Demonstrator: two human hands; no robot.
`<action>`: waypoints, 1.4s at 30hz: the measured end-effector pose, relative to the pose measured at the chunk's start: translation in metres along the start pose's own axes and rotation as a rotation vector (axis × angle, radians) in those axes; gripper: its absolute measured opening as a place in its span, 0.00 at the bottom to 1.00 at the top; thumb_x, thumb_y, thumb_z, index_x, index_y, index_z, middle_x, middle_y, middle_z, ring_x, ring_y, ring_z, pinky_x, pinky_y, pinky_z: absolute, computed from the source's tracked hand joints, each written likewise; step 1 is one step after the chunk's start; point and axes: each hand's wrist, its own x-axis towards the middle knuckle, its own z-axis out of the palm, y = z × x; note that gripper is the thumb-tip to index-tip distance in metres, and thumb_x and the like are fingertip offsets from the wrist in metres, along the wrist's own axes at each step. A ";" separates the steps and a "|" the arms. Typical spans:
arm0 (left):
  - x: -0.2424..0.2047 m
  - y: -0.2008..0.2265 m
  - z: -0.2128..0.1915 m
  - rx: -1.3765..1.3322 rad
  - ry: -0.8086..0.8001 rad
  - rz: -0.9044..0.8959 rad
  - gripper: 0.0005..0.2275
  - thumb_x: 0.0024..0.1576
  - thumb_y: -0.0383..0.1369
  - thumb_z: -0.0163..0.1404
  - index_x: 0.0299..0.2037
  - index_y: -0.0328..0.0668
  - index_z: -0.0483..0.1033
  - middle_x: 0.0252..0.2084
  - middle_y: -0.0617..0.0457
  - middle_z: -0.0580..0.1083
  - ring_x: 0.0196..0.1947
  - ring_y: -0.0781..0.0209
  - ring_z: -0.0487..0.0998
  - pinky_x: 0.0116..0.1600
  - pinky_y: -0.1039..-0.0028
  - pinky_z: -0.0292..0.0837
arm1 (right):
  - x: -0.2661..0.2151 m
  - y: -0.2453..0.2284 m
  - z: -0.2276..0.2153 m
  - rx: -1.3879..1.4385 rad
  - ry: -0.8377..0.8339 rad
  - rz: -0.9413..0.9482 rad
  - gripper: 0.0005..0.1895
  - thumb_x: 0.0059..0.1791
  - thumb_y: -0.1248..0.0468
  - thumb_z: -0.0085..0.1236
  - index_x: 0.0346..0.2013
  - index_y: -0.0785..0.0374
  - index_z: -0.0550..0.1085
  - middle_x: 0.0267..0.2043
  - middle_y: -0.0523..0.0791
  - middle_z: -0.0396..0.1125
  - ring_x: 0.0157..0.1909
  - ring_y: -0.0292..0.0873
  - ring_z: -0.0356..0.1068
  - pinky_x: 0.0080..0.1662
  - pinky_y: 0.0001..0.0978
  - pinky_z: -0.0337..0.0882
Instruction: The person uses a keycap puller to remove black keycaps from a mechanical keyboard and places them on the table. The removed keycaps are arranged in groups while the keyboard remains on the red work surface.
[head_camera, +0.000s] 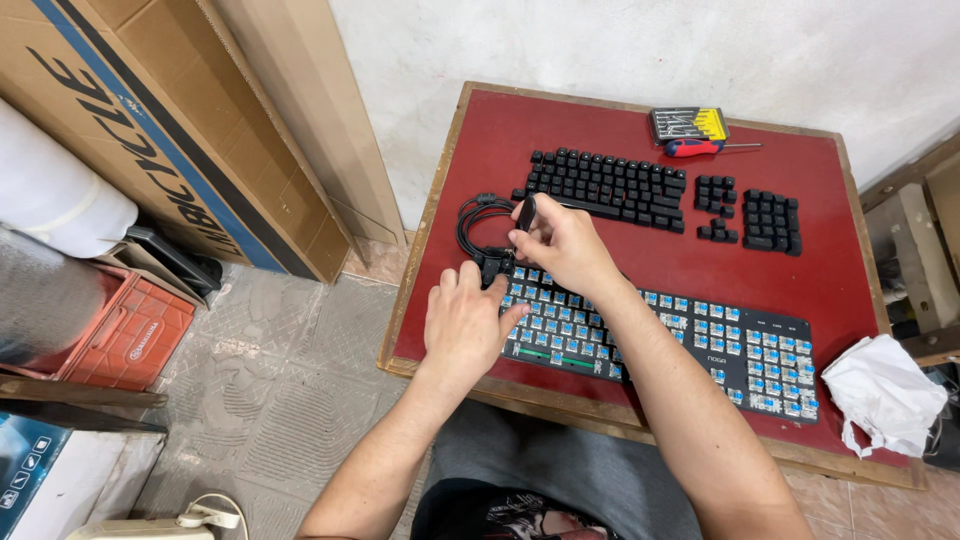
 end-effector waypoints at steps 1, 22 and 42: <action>0.001 0.000 0.000 0.015 -0.012 0.002 0.28 0.71 0.60 0.55 0.68 0.47 0.88 0.50 0.48 0.68 0.51 0.41 0.72 0.50 0.51 0.70 | 0.000 0.000 0.000 0.006 -0.003 0.002 0.09 0.61 0.71 0.69 0.56 0.65 0.81 0.38 0.49 0.79 0.39 0.44 0.88 0.42 0.35 0.89; 0.008 -0.009 0.013 0.021 0.017 0.067 0.27 0.71 0.58 0.56 0.66 0.45 0.89 0.50 0.49 0.68 0.52 0.41 0.73 0.51 0.51 0.70 | 0.001 0.000 0.000 0.038 0.021 -0.007 0.07 0.60 0.73 0.68 0.52 0.64 0.83 0.33 0.50 0.83 0.33 0.42 0.85 0.38 0.32 0.86; 0.023 -0.030 0.007 -0.174 0.078 0.064 0.19 0.69 0.49 0.64 0.62 0.48 0.91 0.52 0.50 0.72 0.55 0.41 0.76 0.57 0.51 0.74 | 0.005 0.007 -0.005 0.149 0.165 0.270 0.08 0.57 0.74 0.63 0.50 0.71 0.84 0.35 0.60 0.83 0.32 0.47 0.87 0.39 0.38 0.90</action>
